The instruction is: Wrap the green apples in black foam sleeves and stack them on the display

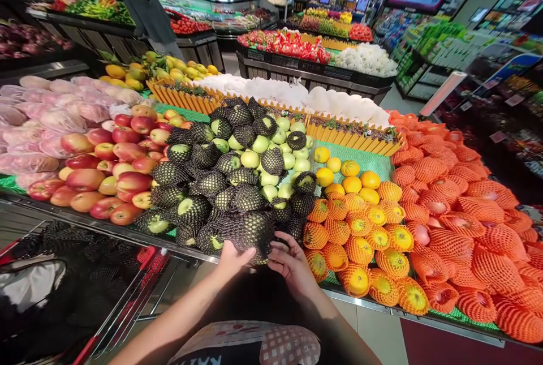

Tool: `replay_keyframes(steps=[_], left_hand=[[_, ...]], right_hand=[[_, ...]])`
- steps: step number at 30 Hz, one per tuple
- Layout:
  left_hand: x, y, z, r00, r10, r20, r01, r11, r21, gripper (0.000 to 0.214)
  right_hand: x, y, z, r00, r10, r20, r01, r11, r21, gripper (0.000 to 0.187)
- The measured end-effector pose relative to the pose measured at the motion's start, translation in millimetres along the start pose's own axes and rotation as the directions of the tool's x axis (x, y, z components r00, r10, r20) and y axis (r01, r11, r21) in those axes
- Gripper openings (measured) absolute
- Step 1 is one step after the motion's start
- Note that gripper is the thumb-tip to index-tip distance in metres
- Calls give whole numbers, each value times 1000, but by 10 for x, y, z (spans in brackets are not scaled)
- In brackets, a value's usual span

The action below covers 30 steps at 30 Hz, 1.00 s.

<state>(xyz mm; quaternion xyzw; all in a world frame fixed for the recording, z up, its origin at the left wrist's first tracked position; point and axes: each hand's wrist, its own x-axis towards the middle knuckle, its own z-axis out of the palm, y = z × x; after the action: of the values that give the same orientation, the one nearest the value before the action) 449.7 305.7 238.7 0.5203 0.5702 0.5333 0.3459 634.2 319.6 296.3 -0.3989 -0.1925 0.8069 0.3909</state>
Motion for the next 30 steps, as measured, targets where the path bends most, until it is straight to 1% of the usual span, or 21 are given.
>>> replay_keyframes(steps=[2,4,6,8,10,12,14,15,17,18,19,20,21,22,23,24,25,26,28,30], left_hand=[[167,128,-80,997,20,-80,-16,999,45,69],[381,276,-161,976,95,-194,-74,991,112,73],[626,395,-250,948,158,-278,-112,978,174,76],[893,460,-357,929,176,-326,-103,968,229,81],[1180,480,-480,909,199,-367,-79,945,316,84],[1476,480,-607,882,271,-387,-75,889,452,82],[1765,484,-725,864,346,-365,-70,802,593,77],[1905,490,-778,863,361,-353,-52,760,648,75],[2166,506,-868,879,337,-339,20,683,730,74],[2287,513,-905,896,312,-316,51,635,771,74],[2400,515,-934,922,284,-262,59,568,821,73],[2503,511,-954,953,248,-175,34,485,874,72],[2595,500,-965,979,194,-65,-18,397,918,71],[2673,483,-964,991,128,42,-82,321,943,70],[2737,460,-952,990,62,126,-138,268,953,71],[2784,434,-932,984,8,176,-173,240,955,73],[2813,410,-905,981,-29,193,-181,234,955,77],[2824,391,-877,981,-47,188,-171,244,955,82],[2786,379,-835,985,-49,163,-142,286,948,90],[2658,401,-844,990,-23,139,-122,351,928,95]], right_hand=[[-9,-41,20,999,7,52,0,990,-141,43],[-4,-69,26,997,-16,78,34,972,-231,39],[16,-87,6,995,-40,87,63,960,-271,37],[46,-101,-44,994,-58,88,81,955,-285,34],[80,-119,-117,994,-73,83,94,952,-292,33],[117,-140,-200,992,-90,88,113,947,-302,32],[154,-161,-278,987,-106,122,139,941,-309,34],[173,-171,-312,983,-112,147,153,939,-309,36],[206,-187,-362,974,-126,190,180,936,-304,38],[220,-194,-378,970,-131,203,189,935,-301,38],[233,-201,-387,968,-139,209,199,934,-297,37],[244,-209,-391,966,-148,211,206,933,-294,37],[254,-218,-390,965,-155,212,213,933,-290,36],[264,-230,-386,964,-161,213,219,933,-287,35],[274,-245,-380,962,-167,214,225,932,-283,34],[284,-262,-374,961,-173,214,230,932,-281,33],[293,-280,-367,960,-177,216,235,930,-282,33],[301,-297,-362,960,-180,216,238,928,-286,33],[310,-324,-356,960,-184,213,243,924,-296,33],[308,-327,-358,959,-190,208,247,922,-298,33]])
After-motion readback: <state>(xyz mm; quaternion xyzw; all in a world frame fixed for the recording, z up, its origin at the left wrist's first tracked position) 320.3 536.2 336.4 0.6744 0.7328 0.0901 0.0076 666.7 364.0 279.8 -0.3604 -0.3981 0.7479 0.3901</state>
